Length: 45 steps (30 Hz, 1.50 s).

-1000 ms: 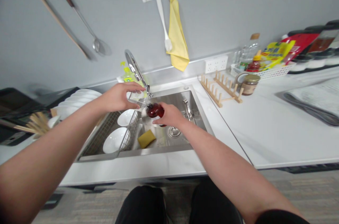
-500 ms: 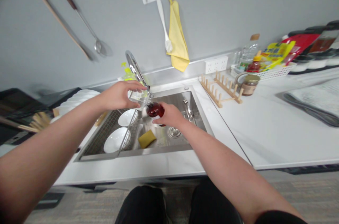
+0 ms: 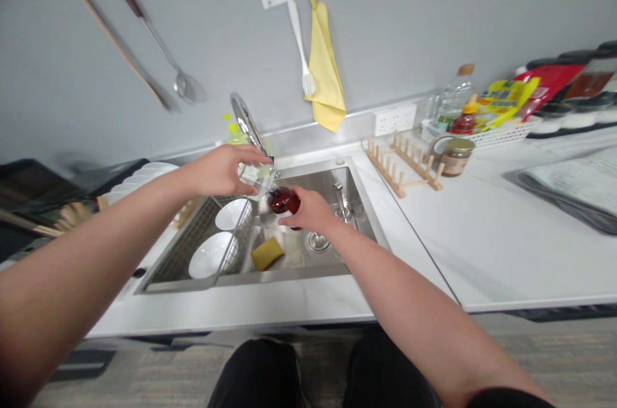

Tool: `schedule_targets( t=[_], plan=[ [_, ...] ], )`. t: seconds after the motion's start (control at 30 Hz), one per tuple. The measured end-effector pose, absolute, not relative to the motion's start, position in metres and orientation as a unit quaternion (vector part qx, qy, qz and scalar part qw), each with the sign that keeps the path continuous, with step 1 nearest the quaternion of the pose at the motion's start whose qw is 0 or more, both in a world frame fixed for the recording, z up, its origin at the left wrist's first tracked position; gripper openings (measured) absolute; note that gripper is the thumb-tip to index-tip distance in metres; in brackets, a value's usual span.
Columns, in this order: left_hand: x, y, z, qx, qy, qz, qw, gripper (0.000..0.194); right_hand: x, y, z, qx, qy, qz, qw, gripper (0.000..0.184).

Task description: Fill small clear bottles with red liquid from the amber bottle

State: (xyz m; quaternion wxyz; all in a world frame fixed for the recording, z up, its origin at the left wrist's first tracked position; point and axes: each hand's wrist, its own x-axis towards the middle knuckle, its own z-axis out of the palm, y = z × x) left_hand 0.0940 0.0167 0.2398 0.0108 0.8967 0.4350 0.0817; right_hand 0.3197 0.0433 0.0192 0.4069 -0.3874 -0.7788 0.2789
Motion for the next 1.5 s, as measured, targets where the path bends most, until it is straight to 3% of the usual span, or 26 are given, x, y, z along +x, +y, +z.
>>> schedule_targets(
  t=[1.5],
  plan=[
    [0.119, 0.030, 0.259, 0.904, 0.425, -0.015, -0.039, 0.079, 0.319, 0.042, 0.023, -0.382, -0.768, 0.290, 0.425, 0.079]
  ],
)
